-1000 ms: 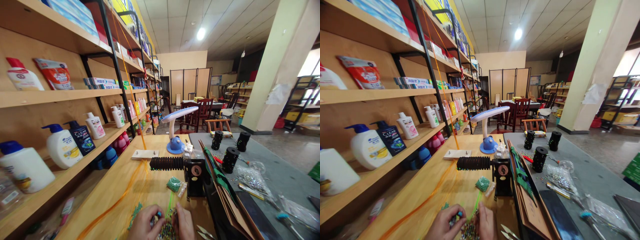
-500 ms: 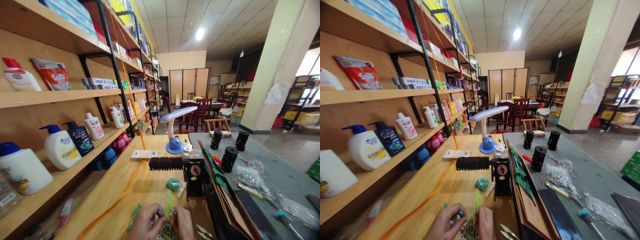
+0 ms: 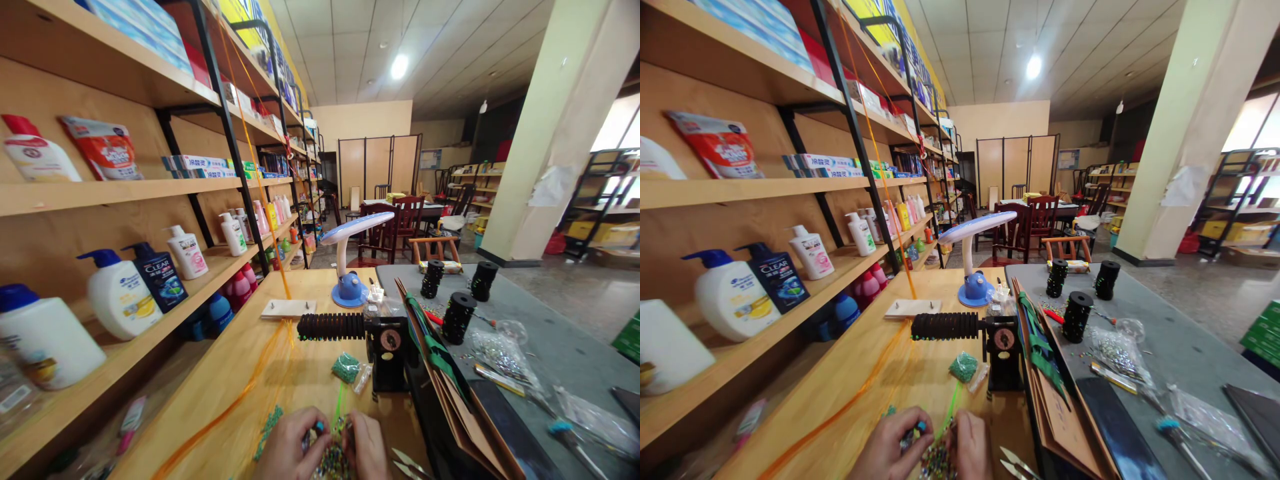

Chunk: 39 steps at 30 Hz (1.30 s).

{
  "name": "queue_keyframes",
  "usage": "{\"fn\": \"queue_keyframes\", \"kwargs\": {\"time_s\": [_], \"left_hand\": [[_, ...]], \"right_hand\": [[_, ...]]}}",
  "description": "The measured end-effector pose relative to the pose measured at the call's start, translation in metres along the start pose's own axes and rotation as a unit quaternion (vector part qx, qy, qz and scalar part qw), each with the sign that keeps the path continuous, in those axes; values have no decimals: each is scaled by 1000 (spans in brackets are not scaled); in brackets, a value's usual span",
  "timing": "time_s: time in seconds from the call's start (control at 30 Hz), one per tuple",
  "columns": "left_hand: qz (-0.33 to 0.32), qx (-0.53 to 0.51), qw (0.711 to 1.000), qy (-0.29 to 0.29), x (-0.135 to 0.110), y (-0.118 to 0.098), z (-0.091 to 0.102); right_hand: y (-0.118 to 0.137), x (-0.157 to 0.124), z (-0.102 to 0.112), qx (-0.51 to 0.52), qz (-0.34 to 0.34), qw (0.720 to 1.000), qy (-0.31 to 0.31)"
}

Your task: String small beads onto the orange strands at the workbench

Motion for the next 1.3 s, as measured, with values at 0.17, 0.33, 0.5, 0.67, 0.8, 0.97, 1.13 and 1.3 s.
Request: {"fn": "queue_keyframes", "kwargs": {"time_s": [0.17,0.33,0.5,0.67,0.8,0.97,1.13,1.3], "left_hand": [[2,-4,1000,-4,0,1,-1],[4,5,1000,-8,1,1,-1],[15,11,1000,13,1,2,-4],[12,10,1000,20,2,3,-5],[13,1,1000,13,2,3,-4],[17,4,1000,11,2,2,-4],[30,-22,999,3,2,4,-5],[56,-79,995,-34,-2,17,-6]], "right_hand": [[3,-1,-12,61,-35,996,54],[-7,3,-23,60,-50,992,101],[-20,10,-10,13,-23,999,47],[-22,11,-7,-9,-12,999,36],[-19,10,-7,-2,-2,999,42],[-22,9,-11,22,-23,997,64],[-11,10,-11,12,2,998,61],[35,18,22,-196,184,963,14]]}}
Point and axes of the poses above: each hand's wrist, its own x-axis towards the middle knuckle, its own z-axis out of the back of the hand, y = z × x, the point moved 8 cm from there along x, towards the middle knuckle, and after that the axes turned 6 degrees about -y, right-handed, at the moved point
